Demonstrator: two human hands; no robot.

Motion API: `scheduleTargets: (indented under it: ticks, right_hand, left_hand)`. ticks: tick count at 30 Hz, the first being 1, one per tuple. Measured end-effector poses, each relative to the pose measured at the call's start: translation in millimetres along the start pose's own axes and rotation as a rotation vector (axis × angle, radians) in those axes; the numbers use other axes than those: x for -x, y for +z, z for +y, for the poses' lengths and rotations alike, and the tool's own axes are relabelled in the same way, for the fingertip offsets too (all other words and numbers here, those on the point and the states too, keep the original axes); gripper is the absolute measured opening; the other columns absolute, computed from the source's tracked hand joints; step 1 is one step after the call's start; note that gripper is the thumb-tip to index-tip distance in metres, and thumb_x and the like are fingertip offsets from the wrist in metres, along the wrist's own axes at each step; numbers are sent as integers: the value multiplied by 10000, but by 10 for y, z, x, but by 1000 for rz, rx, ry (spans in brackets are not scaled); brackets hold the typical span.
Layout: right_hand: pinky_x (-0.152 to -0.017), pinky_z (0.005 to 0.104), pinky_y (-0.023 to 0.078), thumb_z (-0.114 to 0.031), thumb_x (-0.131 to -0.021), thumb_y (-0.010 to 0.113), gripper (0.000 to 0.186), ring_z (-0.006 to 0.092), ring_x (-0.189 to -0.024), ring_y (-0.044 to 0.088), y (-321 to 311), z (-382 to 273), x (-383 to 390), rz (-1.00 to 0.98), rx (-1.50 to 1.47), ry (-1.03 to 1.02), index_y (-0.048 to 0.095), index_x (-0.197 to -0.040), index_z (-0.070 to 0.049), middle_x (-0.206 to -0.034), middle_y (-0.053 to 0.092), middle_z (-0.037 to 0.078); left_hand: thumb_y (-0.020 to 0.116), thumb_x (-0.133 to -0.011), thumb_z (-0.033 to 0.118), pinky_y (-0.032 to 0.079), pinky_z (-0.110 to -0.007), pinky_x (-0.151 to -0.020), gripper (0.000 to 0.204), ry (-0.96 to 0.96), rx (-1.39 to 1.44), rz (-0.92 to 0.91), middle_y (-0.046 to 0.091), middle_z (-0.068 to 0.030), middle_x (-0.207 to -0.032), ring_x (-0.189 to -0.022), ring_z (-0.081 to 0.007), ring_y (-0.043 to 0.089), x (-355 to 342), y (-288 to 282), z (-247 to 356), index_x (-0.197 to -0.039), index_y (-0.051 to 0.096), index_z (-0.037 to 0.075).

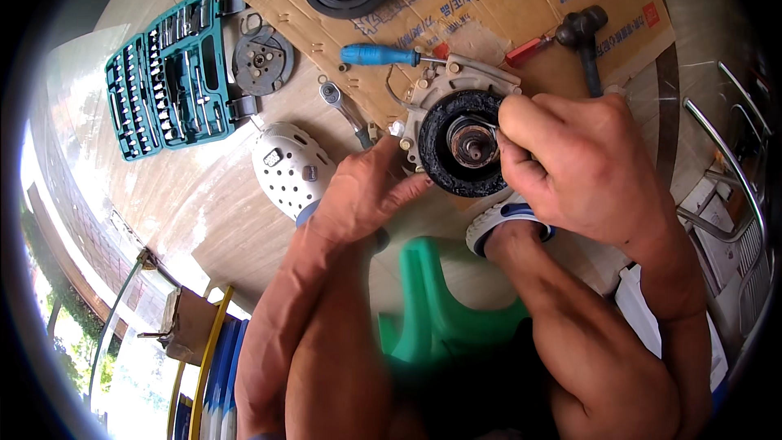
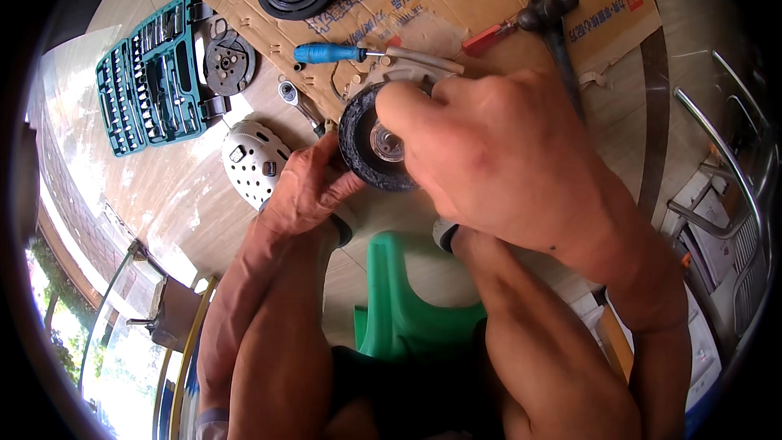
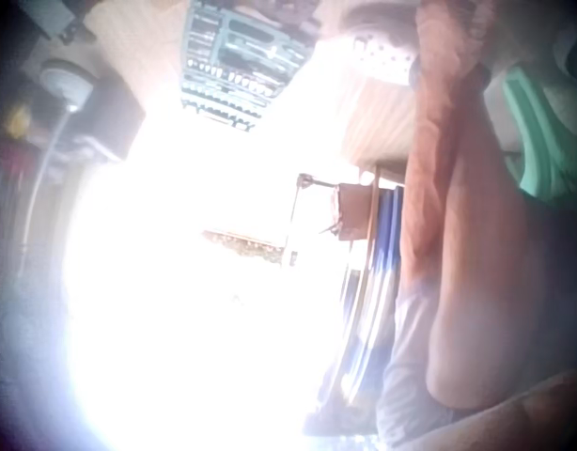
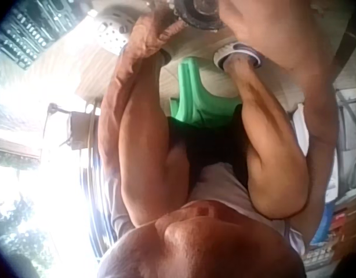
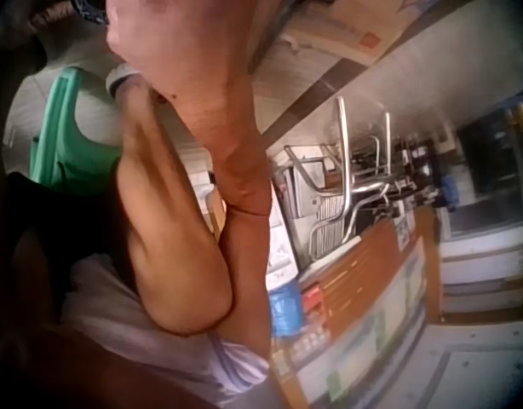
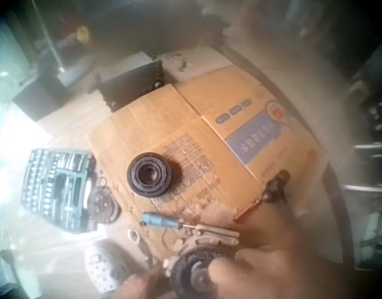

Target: The person prying a snap ring and a seal from a mechanical component using a screwdriver and a hammer while sitting on a stool.

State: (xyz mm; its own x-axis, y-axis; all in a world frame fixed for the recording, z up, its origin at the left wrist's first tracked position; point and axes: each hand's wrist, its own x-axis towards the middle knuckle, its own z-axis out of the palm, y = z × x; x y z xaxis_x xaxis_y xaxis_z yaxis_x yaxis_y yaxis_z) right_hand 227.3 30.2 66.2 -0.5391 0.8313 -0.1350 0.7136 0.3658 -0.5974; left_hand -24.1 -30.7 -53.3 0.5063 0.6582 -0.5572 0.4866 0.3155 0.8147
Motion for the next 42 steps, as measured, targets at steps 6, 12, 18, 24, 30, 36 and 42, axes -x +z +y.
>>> scheduleTargets:
  ticks: [6,12,18,24,30,36,42]
  right_hand:
    - [-472,407,478,-68,-773,737,199,295,-523,594,110,86,115,109,46,-86,543,-818,-84,-629,533,71]
    - [-479,392,484,-32,-750,734,222,269,-519,583,211,167,185,127,59,-158,526,-797,-90,-640,496,56]
    - [-524,387,506,7,-782,731,182,287,-551,611,229,217,275,151,-41,-81,568,-818,-64,-671,560,80]
    - [-600,330,536,19,-850,739,110,213,-645,693,73,184,238,171,-274,99,653,-919,9,-779,697,113]
    - [-609,326,521,52,-807,741,152,230,-681,691,-188,185,113,94,-145,85,671,-940,25,-802,679,127]
    - [-598,327,504,62,-764,768,194,255,-664,676,-439,53,138,2,-39,138,683,-935,29,-784,663,134]
    - [-582,318,480,50,-720,799,235,216,-650,660,-475,127,154,137,-147,99,695,-930,24,-773,676,120]
  left_hand:
    - [747,-951,413,546,-475,-764,494,4,-29,3,703,-239,-889,-885,-456,705,4,-13,52,-1162,591,-6]
    - [746,-955,398,547,-474,-755,487,43,-7,32,700,-244,-874,-878,-461,705,21,0,-1,-1148,589,-20]
    - [762,-940,405,551,-472,-787,548,8,79,4,710,-253,-895,-904,-459,710,-3,15,-10,-1230,581,-23]
    - [758,-939,403,556,-463,-814,591,47,62,7,721,-252,-918,-930,-448,717,-31,41,-85,-1302,558,-18]
    - [764,-938,368,561,-450,-792,561,94,80,8,736,-229,-919,-905,-413,738,-46,39,-118,-1295,561,-14]
    - [798,-913,328,562,-434,-791,552,107,93,-4,750,-206,-915,-900,-388,749,-73,12,-106,-1280,566,-13]
    - [818,-902,314,562,-393,-833,524,79,178,27,766,-181,-953,-933,-307,762,-38,32,-140,-1256,596,-4]
